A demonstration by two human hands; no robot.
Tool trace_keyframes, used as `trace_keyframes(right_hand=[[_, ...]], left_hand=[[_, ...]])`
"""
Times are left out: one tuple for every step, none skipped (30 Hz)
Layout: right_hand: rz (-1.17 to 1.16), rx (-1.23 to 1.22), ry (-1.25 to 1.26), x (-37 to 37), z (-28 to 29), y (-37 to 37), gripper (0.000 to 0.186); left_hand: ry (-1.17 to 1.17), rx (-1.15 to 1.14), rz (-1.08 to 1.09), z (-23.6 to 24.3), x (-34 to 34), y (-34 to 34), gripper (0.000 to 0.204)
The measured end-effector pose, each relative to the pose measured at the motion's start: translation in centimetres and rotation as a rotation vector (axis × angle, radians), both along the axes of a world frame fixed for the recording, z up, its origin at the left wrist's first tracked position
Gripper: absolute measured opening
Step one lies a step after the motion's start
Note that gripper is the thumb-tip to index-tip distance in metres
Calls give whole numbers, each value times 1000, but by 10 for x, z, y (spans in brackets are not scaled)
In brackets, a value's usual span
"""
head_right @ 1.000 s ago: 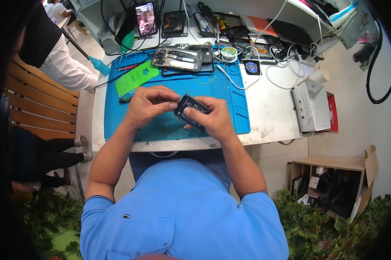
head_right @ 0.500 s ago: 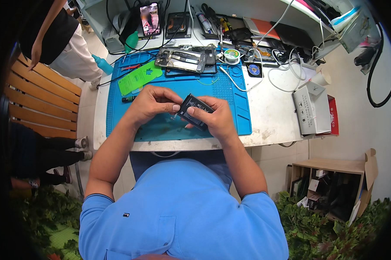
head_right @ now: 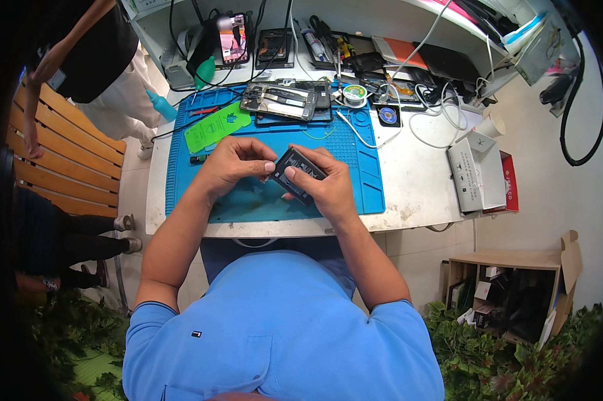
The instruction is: The person is repairing a small electronic device, likely a mobile phone battery or module, at a workbench. They use a small metal tool to pry and adjust components on the device, then place it on a blue mat next to other disassembled parts.
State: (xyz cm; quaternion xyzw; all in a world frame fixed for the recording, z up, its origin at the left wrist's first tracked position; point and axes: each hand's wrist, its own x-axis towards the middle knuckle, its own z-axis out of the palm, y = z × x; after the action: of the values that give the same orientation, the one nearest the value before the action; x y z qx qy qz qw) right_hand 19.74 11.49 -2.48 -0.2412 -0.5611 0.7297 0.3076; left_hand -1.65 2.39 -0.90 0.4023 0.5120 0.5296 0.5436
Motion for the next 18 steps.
trace_keyframes(right_hand=[[5,-20,34,0,-2,0,63],[10,-40,69,-1,-3,1,68],[15,-60,103,-1,-4,1,73],[32,-81,139,-1,-4,2,77],[49,-102,174,-1,-3,3,81],[67,-123,210,-2,-3,4,86],[85,-150,224,-2,-1,4,86],[103,-176,239,-2,3,3,87],[122,-202,254,-2,4,2,88],[130,-212,258,-1,5,2,88],[137,-221,261,0,5,3,88],[145,-230,265,1,6,3,88],[152,-230,265,2,4,5,88],[158,-229,265,3,1,7,89],[165,-229,265,3,-1,8,89],[173,-236,267,4,-1,8,89],[181,-243,270,5,-1,8,88],[188,-251,272,6,0,8,88]], left_hand=[[3,-2,-16,-2,-2,0,33],[7,-4,-31,-4,-6,1,37],[10,-7,-46,-5,-7,2,40],[-72,-29,-44,-4,-7,2,43],[-155,-51,-43,-2,-6,2,46],[-237,-73,-41,-1,-6,2,49],[-287,-72,-75,-1,-6,2,50],[-337,-71,-109,-1,-6,2,51],[-386,-70,-143,-1,-6,3,52],[-372,-65,-151,-1,-6,2,51],[-358,-60,-158,-2,-5,2,50],[-343,-55,-166,-3,-5,2,49],[-326,-61,-178,-4,-6,1,48],[-309,-67,-190,-4,-7,1,46],[-292,-73,-202,-5,-8,1,45],[-290,-89,-188,-3,-6,0,43],[-287,-105,-174,1,-3,-1,41],[-284,-121,-160,3,-1,-1,39]])
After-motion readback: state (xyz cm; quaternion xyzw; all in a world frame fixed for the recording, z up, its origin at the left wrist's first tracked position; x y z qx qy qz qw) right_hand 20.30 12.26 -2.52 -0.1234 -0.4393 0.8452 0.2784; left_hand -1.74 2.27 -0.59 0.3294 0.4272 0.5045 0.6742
